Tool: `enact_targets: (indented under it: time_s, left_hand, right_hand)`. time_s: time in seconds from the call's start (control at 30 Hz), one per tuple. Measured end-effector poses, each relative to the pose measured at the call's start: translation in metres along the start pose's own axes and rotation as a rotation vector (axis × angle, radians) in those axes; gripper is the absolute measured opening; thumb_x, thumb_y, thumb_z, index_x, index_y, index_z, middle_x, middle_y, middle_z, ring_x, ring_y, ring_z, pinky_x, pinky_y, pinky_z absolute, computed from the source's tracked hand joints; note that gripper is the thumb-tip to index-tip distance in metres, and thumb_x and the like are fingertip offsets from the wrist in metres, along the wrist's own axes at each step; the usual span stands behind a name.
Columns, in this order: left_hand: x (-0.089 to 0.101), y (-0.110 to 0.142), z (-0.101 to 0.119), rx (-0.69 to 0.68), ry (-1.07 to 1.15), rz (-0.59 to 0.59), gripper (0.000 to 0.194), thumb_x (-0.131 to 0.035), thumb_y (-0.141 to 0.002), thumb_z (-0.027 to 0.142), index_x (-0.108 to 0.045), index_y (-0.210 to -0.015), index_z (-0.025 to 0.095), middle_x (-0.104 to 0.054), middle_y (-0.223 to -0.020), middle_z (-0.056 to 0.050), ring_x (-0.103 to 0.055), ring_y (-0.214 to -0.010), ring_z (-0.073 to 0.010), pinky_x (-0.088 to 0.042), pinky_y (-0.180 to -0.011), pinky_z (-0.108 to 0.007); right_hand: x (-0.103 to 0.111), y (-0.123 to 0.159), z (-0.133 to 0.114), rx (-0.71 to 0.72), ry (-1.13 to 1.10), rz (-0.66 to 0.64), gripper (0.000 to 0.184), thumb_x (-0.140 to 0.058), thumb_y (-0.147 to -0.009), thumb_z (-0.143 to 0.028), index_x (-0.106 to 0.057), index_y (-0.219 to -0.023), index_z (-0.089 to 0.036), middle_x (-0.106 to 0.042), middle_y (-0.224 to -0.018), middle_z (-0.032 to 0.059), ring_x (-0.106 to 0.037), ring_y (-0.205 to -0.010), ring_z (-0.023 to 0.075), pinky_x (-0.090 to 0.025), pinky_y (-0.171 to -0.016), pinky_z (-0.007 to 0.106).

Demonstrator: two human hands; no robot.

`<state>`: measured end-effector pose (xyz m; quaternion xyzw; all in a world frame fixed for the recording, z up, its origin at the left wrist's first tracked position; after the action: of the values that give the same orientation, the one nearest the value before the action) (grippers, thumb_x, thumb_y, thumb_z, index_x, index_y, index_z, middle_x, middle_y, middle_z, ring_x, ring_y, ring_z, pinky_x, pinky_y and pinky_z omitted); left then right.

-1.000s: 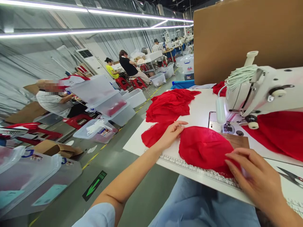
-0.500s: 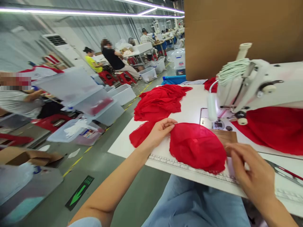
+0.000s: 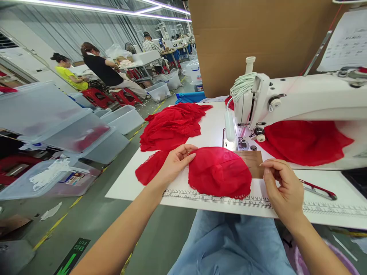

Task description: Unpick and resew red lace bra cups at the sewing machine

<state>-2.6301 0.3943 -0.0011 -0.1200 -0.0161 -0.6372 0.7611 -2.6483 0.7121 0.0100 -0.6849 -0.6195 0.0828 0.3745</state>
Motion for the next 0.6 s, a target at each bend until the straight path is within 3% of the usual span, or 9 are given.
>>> enact_targets:
  time_s: [0.07, 0.17, 0.23, 0.3, 0.37, 0.43, 0.5, 0.6]
  left_hand:
    - [-0.004, 0.001, 0.006, -0.107, -0.154, -0.009, 0.019, -0.065, -0.086, 0.029, -0.068, -0.101, 0.018, -0.071, -0.099, -0.006, -0.066, -0.089, -0.0175, -0.053, -0.08, -0.028]
    - [-0.024, 0.012, 0.018, -0.311, -0.474, -0.122, 0.016, -0.056, -0.092, 0.023, -0.068, -0.101, 0.018, -0.07, -0.1, -0.008, -0.067, -0.095, -0.0193, -0.053, -0.089, -0.032]
    - [-0.034, 0.021, 0.022, -0.385, -0.711, -0.19, 0.024, -0.05, -0.095, 0.021, -0.065, -0.114, 0.019, -0.067, -0.111, -0.01, -0.066, -0.098, -0.02, -0.055, -0.087, -0.034]
    - [-0.03, 0.028, 0.031, -0.421, -0.88, -0.153, 0.031, -0.045, -0.097, 0.02, -0.059, -0.124, 0.02, -0.061, -0.125, -0.013, -0.064, -0.104, -0.021, -0.056, -0.088, -0.035]
    - [-0.006, 0.034, 0.044, -0.424, -0.961, 0.007, 0.032, -0.042, -0.097, 0.018, -0.058, -0.124, 0.02, -0.059, -0.128, -0.013, -0.061, -0.11, -0.0217, -0.053, -0.094, -0.037]
    - [0.037, 0.04, 0.053, -0.339, -1.005, 0.233, 0.029, -0.04, -0.097, 0.015, -0.061, -0.117, 0.019, -0.063, -0.12, -0.012, -0.06, -0.111, -0.0223, -0.049, -0.099, -0.037]
    - [0.087, 0.047, 0.048, -0.129, -1.059, 0.426, 0.026, -0.042, -0.095, 0.016, -0.062, -0.113, 0.018, -0.066, -0.113, -0.011, -0.061, -0.108, -0.0246, -0.047, -0.098, -0.04]
    - [0.143, 0.06, 0.022, 0.219, -1.056, 0.496, 0.023, -0.055, -0.091, 0.031, -0.063, -0.107, 0.017, -0.065, -0.107, -0.013, -0.061, -0.101, -0.0291, -0.047, -0.089, -0.042]
  right_hand:
    - [-0.004, -0.002, -0.007, 0.051, 0.01, -0.101, 0.01, -0.058, -0.091, -0.03, -0.066, -0.095, -0.025, -0.071, -0.086, 0.0004, -0.066, -0.068, 0.0149, -0.052, -0.06, 0.025]
    - [-0.015, -0.001, -0.019, 0.21, 0.044, -0.286, 0.013, -0.057, -0.092, -0.036, -0.066, -0.09, -0.028, -0.073, -0.077, -0.0029, -0.066, -0.06, 0.014, -0.054, -0.058, 0.023]
    - [-0.02, 0.001, -0.019, 0.301, 0.077, -0.338, 0.016, -0.055, -0.093, -0.041, -0.067, -0.089, -0.03, -0.074, -0.078, -0.0043, -0.069, -0.06, 0.0146, -0.057, -0.064, 0.024]
    - [-0.026, 0.002, -0.01, 0.349, 0.104, -0.374, 0.018, -0.054, -0.095, -0.044, -0.068, -0.093, -0.033, -0.076, -0.083, -0.0055, -0.071, -0.065, 0.0153, -0.059, -0.068, 0.024]
    - [-0.031, 0.004, 0.0, 0.379, 0.126, -0.407, 0.021, -0.051, -0.096, -0.047, -0.067, -0.097, -0.034, -0.076, -0.089, -0.0058, -0.073, -0.071, 0.0159, -0.059, -0.069, 0.025]
    - [-0.032, 0.006, 0.004, 0.419, 0.155, -0.409, 0.023, -0.05, -0.097, -0.048, -0.066, -0.099, -0.033, -0.076, -0.093, -0.0037, -0.074, -0.075, 0.0174, -0.06, -0.07, 0.027]
    - [-0.028, 0.01, -0.002, 0.471, 0.189, -0.35, 0.021, -0.051, -0.097, -0.044, -0.066, -0.1, -0.03, -0.075, -0.093, 0.0004, -0.074, -0.077, 0.02, -0.06, -0.07, 0.031]
    - [-0.027, 0.024, -0.024, 0.583, 0.156, -0.32, 0.015, -0.055, -0.095, -0.033, -0.067, -0.103, -0.026, -0.074, -0.094, 0.0046, -0.073, -0.08, 0.0215, -0.059, -0.071, 0.031]
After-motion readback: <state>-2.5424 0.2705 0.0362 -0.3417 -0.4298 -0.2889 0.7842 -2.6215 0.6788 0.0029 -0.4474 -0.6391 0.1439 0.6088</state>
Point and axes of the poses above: each hand's wrist, its own y-axis away from the middle knuckle, its own x-axis out of the back of the hand, z = x × y, the point moved 7 cm from there along -y, towards the middle knuckle
